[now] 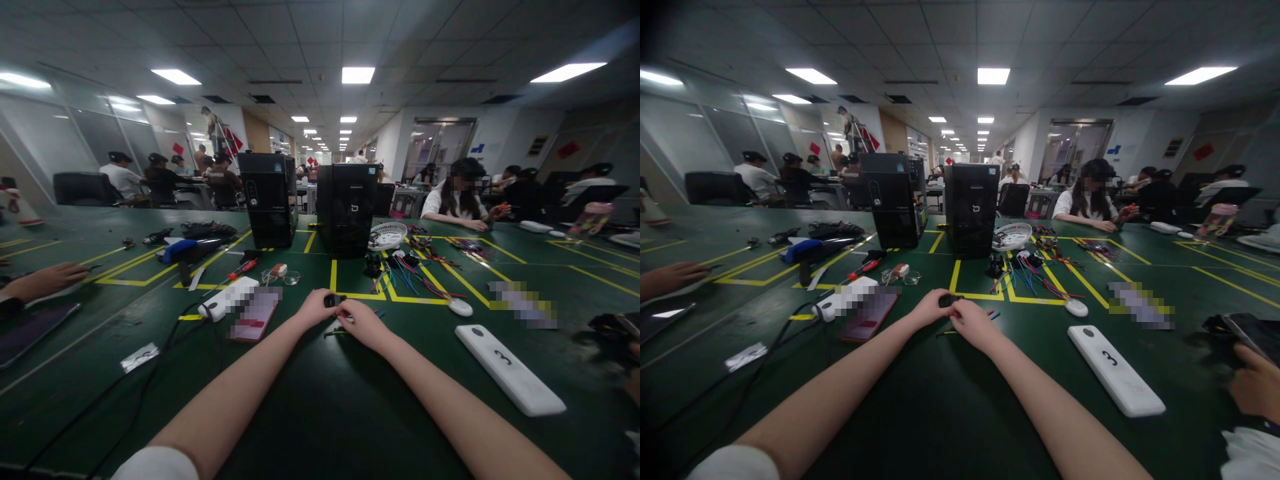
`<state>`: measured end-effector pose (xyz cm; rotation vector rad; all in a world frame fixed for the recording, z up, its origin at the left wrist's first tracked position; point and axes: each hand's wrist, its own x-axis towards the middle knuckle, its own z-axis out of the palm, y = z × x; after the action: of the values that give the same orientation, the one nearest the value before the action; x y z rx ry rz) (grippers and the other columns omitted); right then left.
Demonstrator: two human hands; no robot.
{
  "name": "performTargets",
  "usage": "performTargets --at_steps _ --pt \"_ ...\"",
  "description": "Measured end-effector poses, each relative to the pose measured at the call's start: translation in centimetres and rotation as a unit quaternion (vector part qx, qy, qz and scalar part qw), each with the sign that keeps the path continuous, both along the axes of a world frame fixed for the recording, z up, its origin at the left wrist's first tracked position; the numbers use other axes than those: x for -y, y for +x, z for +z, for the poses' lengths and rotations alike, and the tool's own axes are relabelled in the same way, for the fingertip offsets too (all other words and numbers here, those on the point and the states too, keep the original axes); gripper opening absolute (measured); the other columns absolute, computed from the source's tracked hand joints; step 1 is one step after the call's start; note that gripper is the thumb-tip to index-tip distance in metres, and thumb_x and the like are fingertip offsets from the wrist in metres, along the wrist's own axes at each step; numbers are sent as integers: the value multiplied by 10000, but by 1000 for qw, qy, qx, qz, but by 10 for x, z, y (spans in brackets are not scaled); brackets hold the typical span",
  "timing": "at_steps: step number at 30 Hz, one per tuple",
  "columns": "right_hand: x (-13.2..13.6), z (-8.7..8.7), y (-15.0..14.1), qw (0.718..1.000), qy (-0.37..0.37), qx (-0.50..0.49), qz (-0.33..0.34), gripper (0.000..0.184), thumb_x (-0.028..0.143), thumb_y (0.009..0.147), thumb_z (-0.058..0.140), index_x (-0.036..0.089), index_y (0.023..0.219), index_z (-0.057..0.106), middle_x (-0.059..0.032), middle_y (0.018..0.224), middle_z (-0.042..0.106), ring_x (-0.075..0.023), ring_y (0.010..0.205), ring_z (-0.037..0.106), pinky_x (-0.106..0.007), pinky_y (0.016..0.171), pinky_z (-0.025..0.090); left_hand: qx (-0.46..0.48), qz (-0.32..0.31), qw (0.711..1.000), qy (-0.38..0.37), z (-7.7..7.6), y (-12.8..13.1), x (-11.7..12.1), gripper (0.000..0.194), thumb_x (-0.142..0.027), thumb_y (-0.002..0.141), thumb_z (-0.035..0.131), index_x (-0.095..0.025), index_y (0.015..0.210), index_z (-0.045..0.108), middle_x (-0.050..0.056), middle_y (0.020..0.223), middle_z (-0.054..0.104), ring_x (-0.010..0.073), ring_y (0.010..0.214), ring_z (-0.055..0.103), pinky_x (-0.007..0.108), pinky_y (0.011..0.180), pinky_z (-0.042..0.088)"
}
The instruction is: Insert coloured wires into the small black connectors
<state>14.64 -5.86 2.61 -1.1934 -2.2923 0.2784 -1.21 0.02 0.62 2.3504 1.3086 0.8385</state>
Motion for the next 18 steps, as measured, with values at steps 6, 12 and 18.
performTargets --at_steps 6,12,18 --pt "13 4 -8 999 1 35 29 170 181 733 568 190 901 582 -35 876 589 -151 844 526 -262 748 383 -19 -6 1000 10 -3 0 -2 370 -297 626 656 -152 965 625 74 981 639 241 912 569 344 825 426" --pt "12 6 -1 989 -32 140 -33 117 156 627 621 188 736 595 -45 816 598 -166 749 551 -257 654 389 -20 9 999 27 -6 1 -1 332 -373 683 627 -167 943 623 64 949 632 231 898 566 339 811 427" --pt "17 4 -5 969 -33 228 -91 190 75 610 559 150 778 606 -109 792 629 -201 685 583 -279 603 393 -16 0 999 31 -4 2 2 350 -391 685 636 -164 949 616 69 952 626 233 901 566 343 813 430"
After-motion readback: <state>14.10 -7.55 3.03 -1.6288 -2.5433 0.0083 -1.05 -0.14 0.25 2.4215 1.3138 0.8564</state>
